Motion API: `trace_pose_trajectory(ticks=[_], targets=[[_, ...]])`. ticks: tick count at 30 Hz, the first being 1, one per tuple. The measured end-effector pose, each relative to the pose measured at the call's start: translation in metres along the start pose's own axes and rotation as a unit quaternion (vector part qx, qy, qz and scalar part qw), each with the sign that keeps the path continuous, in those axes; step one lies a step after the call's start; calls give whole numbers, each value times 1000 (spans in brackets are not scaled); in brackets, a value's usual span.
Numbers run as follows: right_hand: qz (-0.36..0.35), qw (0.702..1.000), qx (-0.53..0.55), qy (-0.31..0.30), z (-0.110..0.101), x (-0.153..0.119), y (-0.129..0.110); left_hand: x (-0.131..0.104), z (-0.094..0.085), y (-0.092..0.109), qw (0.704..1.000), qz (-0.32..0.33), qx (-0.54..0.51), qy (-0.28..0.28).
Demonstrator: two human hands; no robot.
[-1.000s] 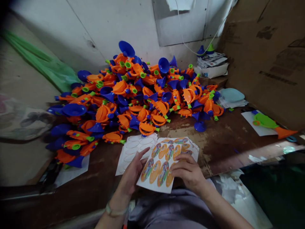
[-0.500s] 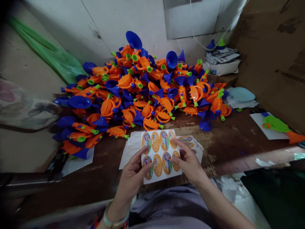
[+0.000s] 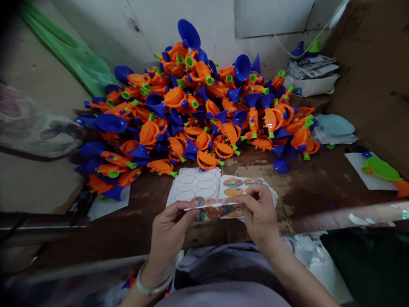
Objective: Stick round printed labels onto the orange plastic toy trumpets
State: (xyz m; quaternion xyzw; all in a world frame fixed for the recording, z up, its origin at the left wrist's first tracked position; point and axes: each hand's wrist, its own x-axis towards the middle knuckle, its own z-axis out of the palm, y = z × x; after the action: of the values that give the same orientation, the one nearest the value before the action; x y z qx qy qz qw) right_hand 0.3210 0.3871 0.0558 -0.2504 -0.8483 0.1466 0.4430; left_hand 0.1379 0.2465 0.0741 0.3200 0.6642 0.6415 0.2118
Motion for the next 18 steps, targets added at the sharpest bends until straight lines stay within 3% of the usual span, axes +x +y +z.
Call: trace_pose_trajectory(ticks=[5, 9, 12, 18], targets=[[-42, 991, -94, -82, -3, 14, -14, -4, 2, 9, 999, 24, 25, -24], [-105, 990, -22, -96, 6, 23, -36, -7, 4, 14, 996, 12, 34, -81], [-127, 989, 36, -68, 17, 24, -43, -9, 6, 12, 995, -22, -2, -99], [-181, 983, 16, 36, 25, 15, -42, -9, 7, -1, 973, -142, -155, -93]])
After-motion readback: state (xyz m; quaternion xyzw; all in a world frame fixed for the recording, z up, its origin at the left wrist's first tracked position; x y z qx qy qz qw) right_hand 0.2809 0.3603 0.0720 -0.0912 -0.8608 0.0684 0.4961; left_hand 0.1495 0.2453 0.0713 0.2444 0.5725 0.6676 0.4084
